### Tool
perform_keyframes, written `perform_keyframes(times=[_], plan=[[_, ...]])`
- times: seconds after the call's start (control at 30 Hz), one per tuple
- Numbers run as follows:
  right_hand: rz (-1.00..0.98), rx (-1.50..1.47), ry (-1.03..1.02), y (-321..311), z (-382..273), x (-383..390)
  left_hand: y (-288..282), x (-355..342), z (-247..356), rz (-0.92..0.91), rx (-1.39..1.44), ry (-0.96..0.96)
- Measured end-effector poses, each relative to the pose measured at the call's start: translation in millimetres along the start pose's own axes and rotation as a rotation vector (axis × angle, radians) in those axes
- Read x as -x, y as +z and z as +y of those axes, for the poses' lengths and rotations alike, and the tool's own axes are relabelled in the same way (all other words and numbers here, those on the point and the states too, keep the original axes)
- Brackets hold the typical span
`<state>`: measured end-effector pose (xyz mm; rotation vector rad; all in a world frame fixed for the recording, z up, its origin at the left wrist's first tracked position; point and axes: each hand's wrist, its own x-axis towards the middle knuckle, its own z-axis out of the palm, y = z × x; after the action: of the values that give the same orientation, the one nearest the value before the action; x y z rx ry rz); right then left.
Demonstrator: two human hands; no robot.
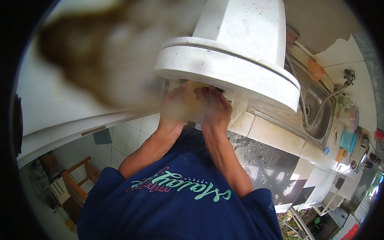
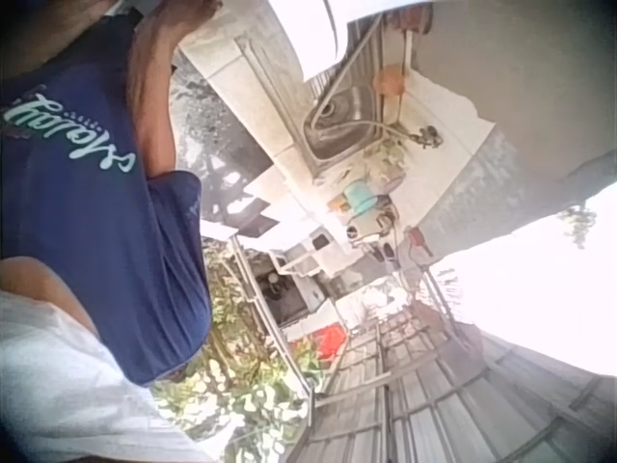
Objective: Trim and finish dental plaster models using a model trimmer.
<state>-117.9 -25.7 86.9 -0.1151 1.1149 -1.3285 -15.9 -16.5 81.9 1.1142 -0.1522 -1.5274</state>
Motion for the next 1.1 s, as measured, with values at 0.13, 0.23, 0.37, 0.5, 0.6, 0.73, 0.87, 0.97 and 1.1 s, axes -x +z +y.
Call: perform_keyframes(times=[0.13, 0.23, 0.37, 0.5, 0.6, 0.73, 0.87, 0.97, 1.1], plan=[[-0.001, 0.01, -0.003, 1, -1, 0, -1, -1, -1, 0.006, 0.0, -0.009], [-0.013, 0.001, 0.002, 0, 0, -3, 1, 1, -1, 0.014, 0.014, 0.004], [-0.019, -0.007, 0.005, -2, 2, -5, 0, 1, -2, 0.021, 0.021, 0.015], [-0.025, -0.001, 0.0, -1, 0, -4, 0, 0, 1, 0.003, 0.014, -0.009], [-0.011, 0.017, 0.019, 1, -3, -2, -1, -3, 1, -0.01, 0.039, -0.021], [-0.006, 0.006, 0.008, 4, -5, 0, -4, -5, 1, -0.033, 0.047, -0.021], [-0.008, -0.01, 0.001, 6, -7, 1, -4, -8, 3, -0.054, 0.049, -0.04], [-0.017, -0.015, -0.001, 4, -7, 0, -6, -13, 4, -0.064, 0.038, -0.061], [-0.089, -0.031, -0.001, -5, -5, 3, -14, -8, 15, -0.177, -0.042, -0.09]])
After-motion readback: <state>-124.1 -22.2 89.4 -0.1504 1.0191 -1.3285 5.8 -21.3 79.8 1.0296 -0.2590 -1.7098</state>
